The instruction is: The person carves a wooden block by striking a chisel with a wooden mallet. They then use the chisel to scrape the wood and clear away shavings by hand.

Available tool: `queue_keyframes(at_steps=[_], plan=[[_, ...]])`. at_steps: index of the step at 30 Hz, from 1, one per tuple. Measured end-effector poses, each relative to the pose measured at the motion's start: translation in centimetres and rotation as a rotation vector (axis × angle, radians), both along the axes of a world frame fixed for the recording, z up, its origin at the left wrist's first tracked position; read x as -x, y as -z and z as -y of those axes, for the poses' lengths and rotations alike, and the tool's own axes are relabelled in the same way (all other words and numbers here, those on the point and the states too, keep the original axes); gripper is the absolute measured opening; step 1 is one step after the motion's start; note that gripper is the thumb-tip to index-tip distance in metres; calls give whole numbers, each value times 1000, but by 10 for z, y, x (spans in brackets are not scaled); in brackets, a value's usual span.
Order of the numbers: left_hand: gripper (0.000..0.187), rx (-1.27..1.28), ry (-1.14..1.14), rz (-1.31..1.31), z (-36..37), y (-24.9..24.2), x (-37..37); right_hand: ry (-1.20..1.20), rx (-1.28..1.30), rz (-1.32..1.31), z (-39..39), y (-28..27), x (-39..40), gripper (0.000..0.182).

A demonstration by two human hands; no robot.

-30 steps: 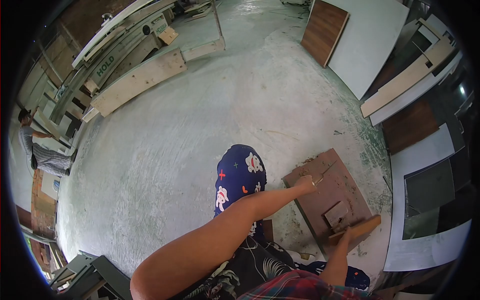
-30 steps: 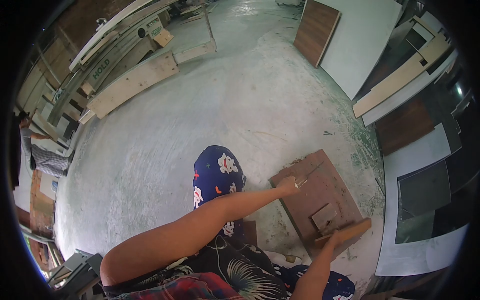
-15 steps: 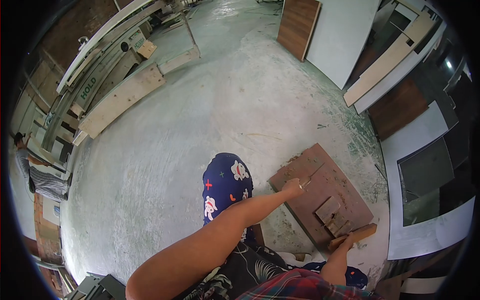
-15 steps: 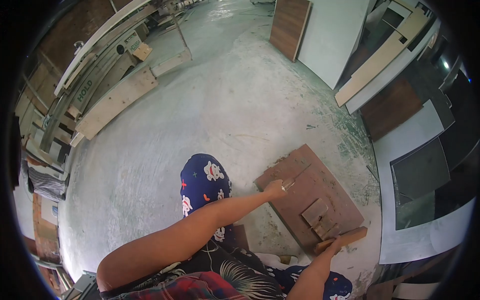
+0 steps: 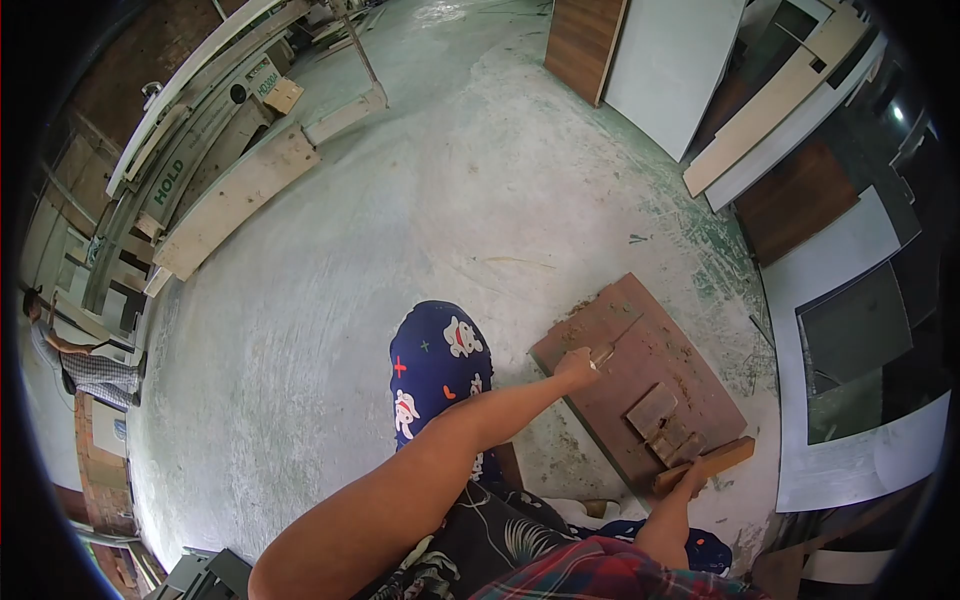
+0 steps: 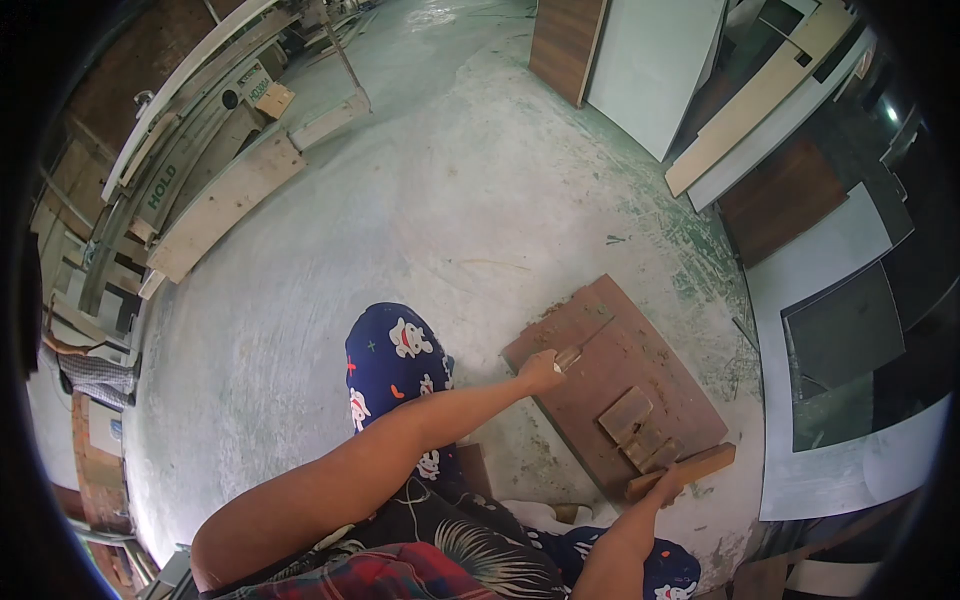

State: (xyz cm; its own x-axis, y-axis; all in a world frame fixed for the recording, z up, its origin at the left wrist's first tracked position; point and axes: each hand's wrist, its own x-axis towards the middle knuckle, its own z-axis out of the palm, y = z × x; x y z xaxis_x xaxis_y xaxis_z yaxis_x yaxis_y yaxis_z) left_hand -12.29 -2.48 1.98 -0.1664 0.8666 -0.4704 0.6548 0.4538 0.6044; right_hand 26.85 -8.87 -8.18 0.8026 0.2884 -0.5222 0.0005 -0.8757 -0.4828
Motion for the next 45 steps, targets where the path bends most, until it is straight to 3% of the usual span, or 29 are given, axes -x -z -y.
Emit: queue_keyframes(at_steps=[5, 7, 9, 13, 16, 21, 23, 26, 36, 39, 41, 45], plan=[[46, -46, 21, 11, -2, 18, 0, 42, 2, -17, -4, -17, 22, 69], [45, -19, 19, 22, 1, -1, -1, 12, 11, -8, -4, -18, 25, 70], [46, -43, 3, 22, 0, -5, 0, -3, 40, 32, -12, 1, 23, 72], [54, -121, -16, -22, -13, 34, 11, -81, -52, 35, -26, 26, 16, 73], [57, -237, -174, -16, -32, 54, 30, -173, -52, 5, -38, 42, 17, 79], [54, -353, -479, -60, -54, 78, 64, -190, -18, 103, -37, 23, 45, 87], [50, -174, -457, -23, -51, 48, 78, -184, 8, 111, -38, 25, 43, 88], [46, -250, -525, -56, -56, 86, 106, -156, 39, 110, -43, 26, 43, 88], [54, -133, -297, 67, -76, 132, 133, -221, 41, 101, -40, 5, 52, 87], [57, -9, -48, -14, -85, 152, 140, -218, 22, 102, -40, 5, 51, 85], [48, -115, 13, -67, -81, 168, 137, -195, -6, 115, -38, 4, 53, 84], [54, -84, 33, -67, -75, 155, 135, -234, -7, 147, -38, 2, 53, 83]])
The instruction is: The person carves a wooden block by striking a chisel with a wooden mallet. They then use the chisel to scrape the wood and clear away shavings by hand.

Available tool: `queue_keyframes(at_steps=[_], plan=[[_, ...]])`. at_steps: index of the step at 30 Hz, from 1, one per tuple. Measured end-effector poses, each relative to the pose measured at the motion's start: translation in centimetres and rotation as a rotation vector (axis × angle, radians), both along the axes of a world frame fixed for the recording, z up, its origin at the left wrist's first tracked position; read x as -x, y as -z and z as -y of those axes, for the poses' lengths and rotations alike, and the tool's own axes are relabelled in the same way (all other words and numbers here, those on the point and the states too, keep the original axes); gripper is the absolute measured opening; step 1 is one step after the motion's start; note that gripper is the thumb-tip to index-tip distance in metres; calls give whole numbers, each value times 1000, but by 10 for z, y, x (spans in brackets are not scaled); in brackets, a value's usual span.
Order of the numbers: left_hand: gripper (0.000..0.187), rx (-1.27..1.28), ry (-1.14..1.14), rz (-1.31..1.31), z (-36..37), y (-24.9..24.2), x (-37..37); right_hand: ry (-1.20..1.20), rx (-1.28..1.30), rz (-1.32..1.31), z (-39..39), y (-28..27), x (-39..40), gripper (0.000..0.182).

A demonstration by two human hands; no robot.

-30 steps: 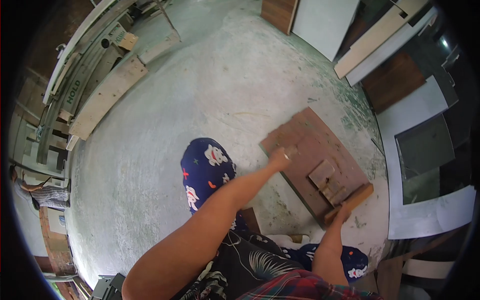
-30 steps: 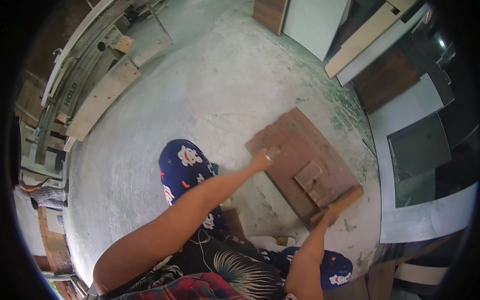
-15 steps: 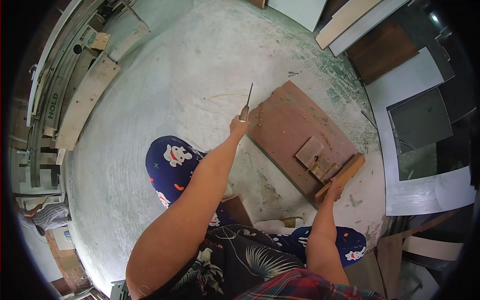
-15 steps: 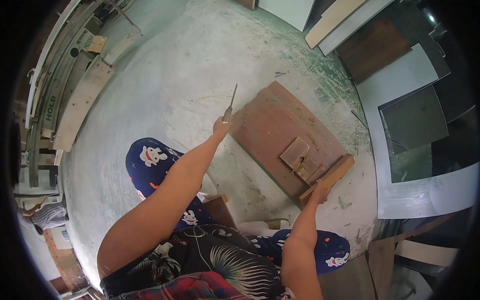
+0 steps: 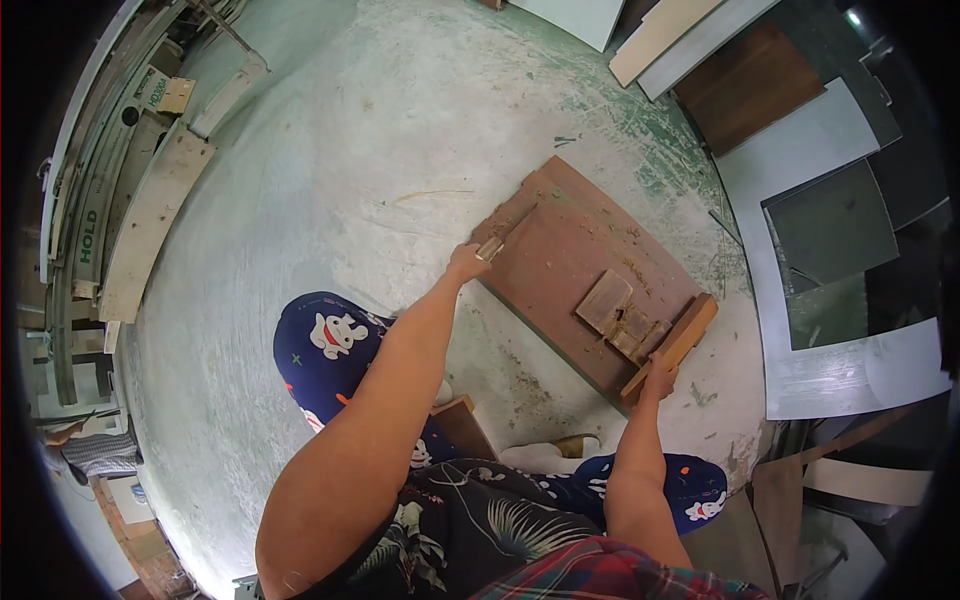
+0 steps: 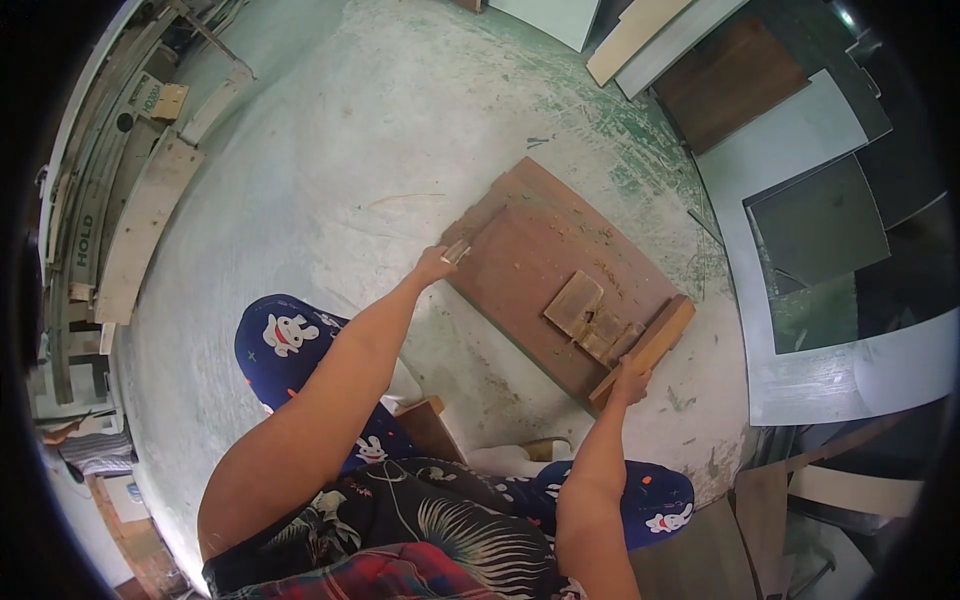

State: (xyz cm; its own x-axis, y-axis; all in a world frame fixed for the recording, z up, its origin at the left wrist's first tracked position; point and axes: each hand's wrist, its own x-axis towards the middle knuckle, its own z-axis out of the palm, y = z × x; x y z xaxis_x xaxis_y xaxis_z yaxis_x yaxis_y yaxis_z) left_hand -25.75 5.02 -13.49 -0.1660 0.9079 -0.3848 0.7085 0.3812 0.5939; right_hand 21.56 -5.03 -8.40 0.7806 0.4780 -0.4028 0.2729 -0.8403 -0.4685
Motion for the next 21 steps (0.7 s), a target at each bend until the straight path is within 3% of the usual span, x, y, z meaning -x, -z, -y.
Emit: queue_keyframes(at_steps=[8, 15, 19, 21], plan=[[48, 1, -39, -9, 13, -24, 10, -186, -227, 9, -11, 8, -12, 62], [50, 91, -73, 92, 11, -8, 12, -199, -233, -9, -7, 13, -13, 62], [58, 23, -73, -270, 14, -6, -2, -170, -220, -21, -9, 16, -19, 62], [57, 96, -99, 0, 8, 20, 12, -170, -225, -62, -10, 15, -17, 62]])
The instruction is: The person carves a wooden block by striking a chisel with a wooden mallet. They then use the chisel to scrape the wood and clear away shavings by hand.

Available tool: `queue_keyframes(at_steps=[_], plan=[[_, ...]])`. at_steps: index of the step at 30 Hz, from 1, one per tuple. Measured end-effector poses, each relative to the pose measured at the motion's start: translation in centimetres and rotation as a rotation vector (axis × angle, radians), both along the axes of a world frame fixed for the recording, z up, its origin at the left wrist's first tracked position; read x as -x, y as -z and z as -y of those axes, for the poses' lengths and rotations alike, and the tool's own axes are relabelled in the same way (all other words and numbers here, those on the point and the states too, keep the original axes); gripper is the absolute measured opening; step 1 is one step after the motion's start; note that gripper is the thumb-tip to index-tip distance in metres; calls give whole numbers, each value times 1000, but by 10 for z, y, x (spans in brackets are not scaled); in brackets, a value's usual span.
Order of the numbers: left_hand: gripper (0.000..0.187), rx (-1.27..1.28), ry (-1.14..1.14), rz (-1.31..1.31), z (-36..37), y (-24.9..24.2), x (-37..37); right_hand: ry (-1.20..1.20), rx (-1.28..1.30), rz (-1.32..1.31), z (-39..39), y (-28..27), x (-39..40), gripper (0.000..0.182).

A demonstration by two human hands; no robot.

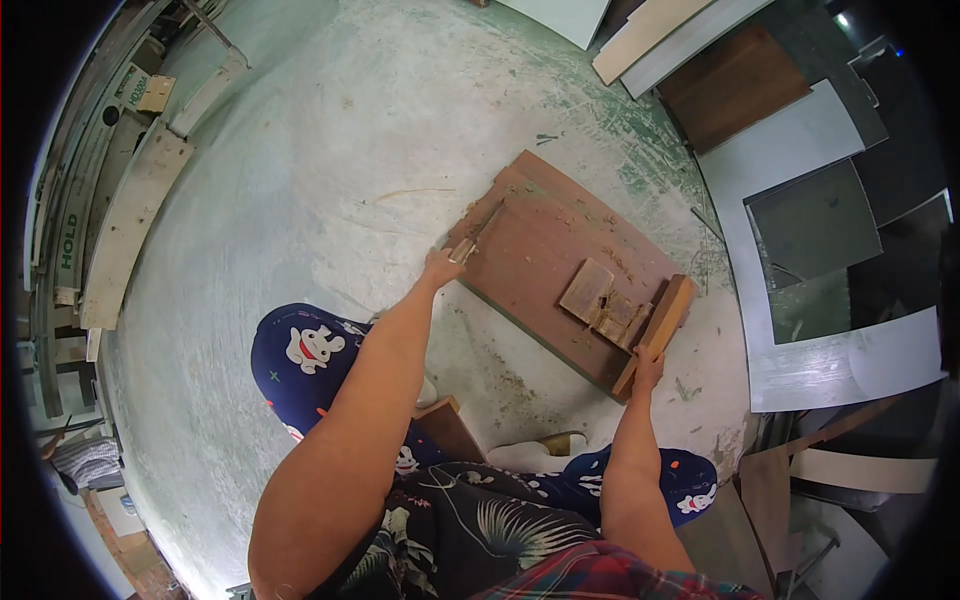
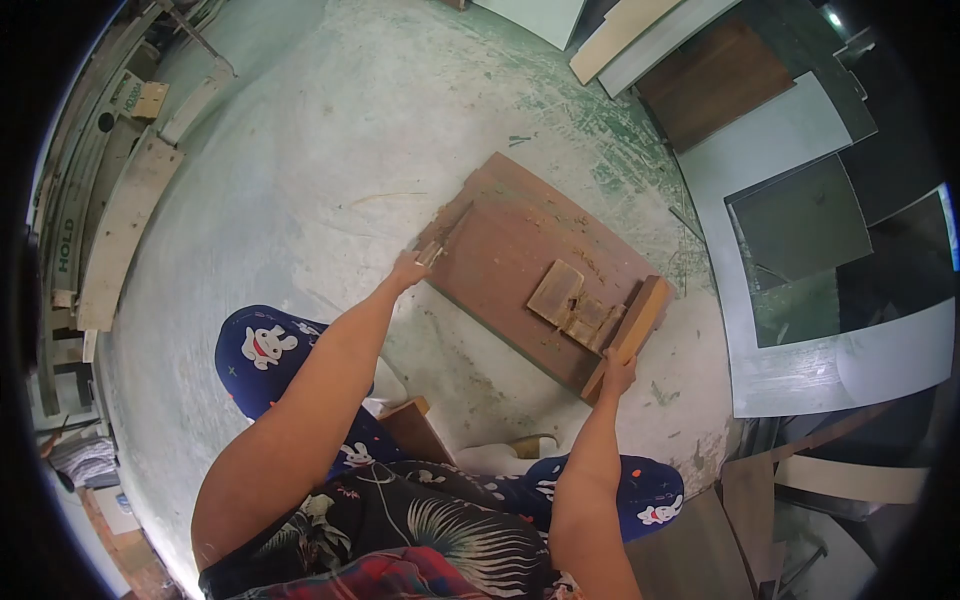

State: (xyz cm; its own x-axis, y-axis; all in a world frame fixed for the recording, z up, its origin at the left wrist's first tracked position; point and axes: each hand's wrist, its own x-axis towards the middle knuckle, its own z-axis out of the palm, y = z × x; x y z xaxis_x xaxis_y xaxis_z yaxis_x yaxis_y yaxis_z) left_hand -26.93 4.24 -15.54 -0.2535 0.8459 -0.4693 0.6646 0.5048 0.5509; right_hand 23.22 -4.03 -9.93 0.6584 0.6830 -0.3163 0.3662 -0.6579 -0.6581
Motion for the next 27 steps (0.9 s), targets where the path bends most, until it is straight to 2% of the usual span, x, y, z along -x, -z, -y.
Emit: queue_keyframes(at_steps=[2, 6, 10, 16, 19, 22, 26, 27], plan=[[56, 17, -19, 124, 5, 8, 2, 0, -16, -51, 2, 2, -3, 62], [50, -71, 15, 29, 6, -32, -7, 6, -38, -55, 3, 19, -14, 60], [44, -123, 13, -76, 13, -33, -7, -12, -42, -95, 2, 6, -9, 59], [42, 2, -103, 50, 38, -46, -8, -44, -16, -62, 1, 2, -10, 56], [42, 3, -139, -31, 57, -58, -10, -78, -4, -68, 6, 0, -8, 58], [43, 33, -168, -111, 76, -43, -7, -143, -11, -70, -1, 8, -8, 60], [48, 209, -331, -116, 92, -41, -4, -208, -78, -110, -10, 28, -1, 61], [50, 249, -394, -183, 92, -49, -9, -219, -80, -112, -14, 31, 5, 62]])
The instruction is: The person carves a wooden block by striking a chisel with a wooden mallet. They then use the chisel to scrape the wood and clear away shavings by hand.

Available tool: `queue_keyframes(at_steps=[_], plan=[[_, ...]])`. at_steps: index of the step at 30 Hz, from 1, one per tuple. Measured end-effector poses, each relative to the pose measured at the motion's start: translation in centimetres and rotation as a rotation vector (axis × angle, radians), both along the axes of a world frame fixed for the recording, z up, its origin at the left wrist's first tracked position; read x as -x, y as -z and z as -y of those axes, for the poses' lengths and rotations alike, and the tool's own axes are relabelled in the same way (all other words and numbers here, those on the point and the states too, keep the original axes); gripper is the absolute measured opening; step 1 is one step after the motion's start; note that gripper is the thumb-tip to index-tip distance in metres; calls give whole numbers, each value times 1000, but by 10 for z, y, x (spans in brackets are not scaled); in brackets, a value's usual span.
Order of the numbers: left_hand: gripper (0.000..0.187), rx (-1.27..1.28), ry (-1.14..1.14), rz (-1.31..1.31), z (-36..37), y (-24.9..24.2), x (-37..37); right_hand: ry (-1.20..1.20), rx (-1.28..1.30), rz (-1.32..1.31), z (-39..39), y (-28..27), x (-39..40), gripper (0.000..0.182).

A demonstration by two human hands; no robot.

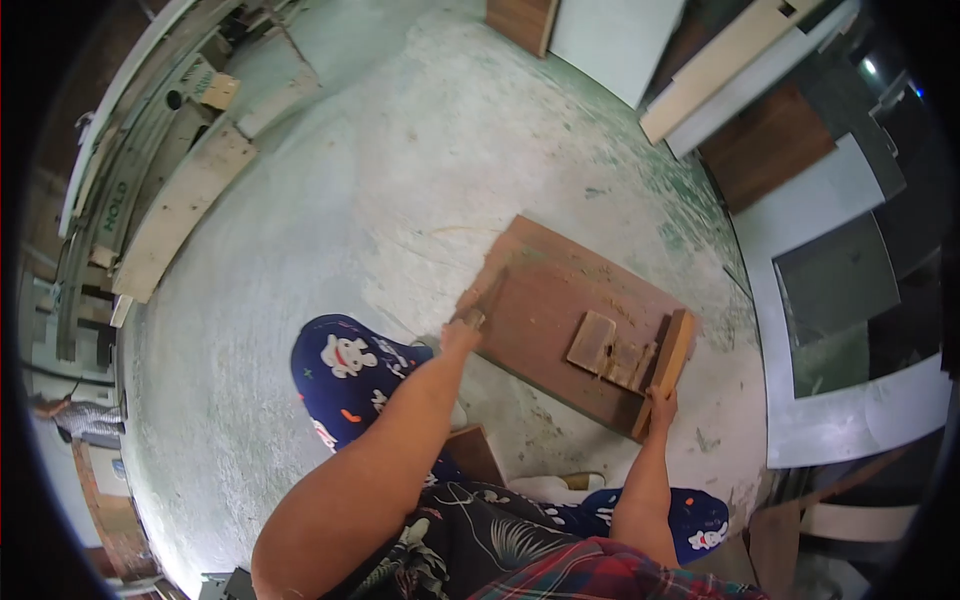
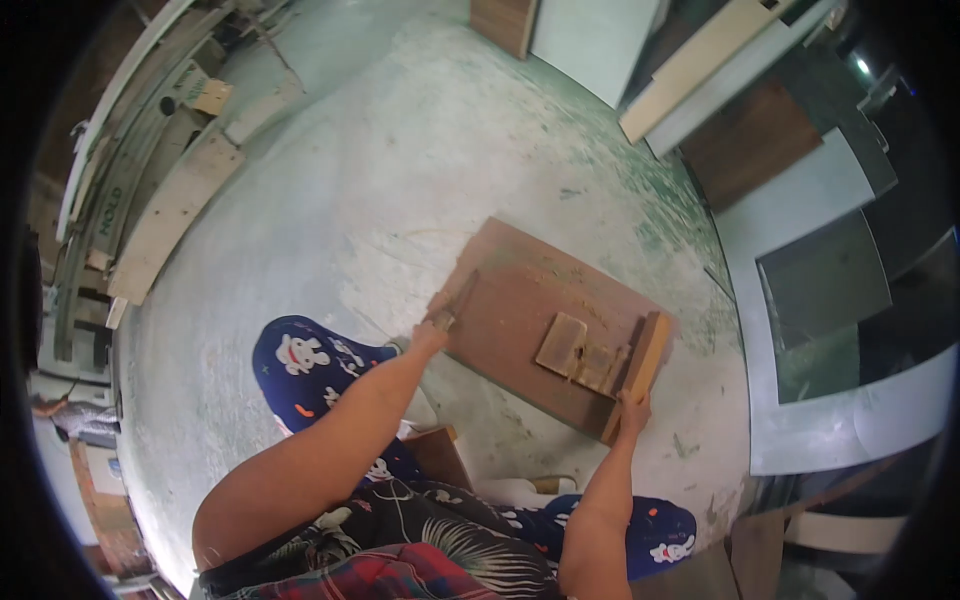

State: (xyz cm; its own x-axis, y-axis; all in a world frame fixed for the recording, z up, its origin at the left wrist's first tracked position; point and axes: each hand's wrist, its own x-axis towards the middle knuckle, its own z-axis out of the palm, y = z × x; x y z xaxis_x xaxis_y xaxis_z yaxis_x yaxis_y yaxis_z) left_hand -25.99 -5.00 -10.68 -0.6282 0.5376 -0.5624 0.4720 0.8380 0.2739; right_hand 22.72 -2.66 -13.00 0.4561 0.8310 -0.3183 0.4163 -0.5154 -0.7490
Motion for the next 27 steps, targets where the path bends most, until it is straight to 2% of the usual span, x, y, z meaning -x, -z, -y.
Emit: queue_keyframes(at_steps=[3, 5, 8, 10, 12, 14, 17, 19, 20, 23, 27], plan=[[54, 40, -178, -49, 2, -29, -32, -18, 23, -9, -6, 2, 12, 63], [52, -3, -224, 3, 0, -6, -40, -9, 46, -42, -9, -5, 21, 64], [51, -24, -108, -40, -7, -18, -55, 135, 149, 259, -8, -43, 54, 63], [50, -133, 117, 47, -12, -43, -49, 99, 179, 100, -10, -66, 63, 55], [49, -247, 395, 53, -25, -39, -36, 91, 126, -85, -11, -60, 69, 52], [47, -372, 723, -24, -58, 10, -13, 109, -18, -299, -21, -26, 69, 52], [42, -101, 791, -40, -61, -158, -35, 66, -18, -339, -25, -30, 82, 58], [43, 2, 939, -34, -65, -219, -43, 12, -2, -293, -24, -38, 90, 55], [44, 54, 1013, -28, -64, -237, -46, -14, 7, -266, -23, -42, 93, 53], [39, -4, 1106, -34, -59, -269, -47, -111, 10, -207, -23, -46, 95, 53], [43, -118, 1166, 2, -57, -273, -42, -156, -34, -318, -22, -45, 99, 53]])
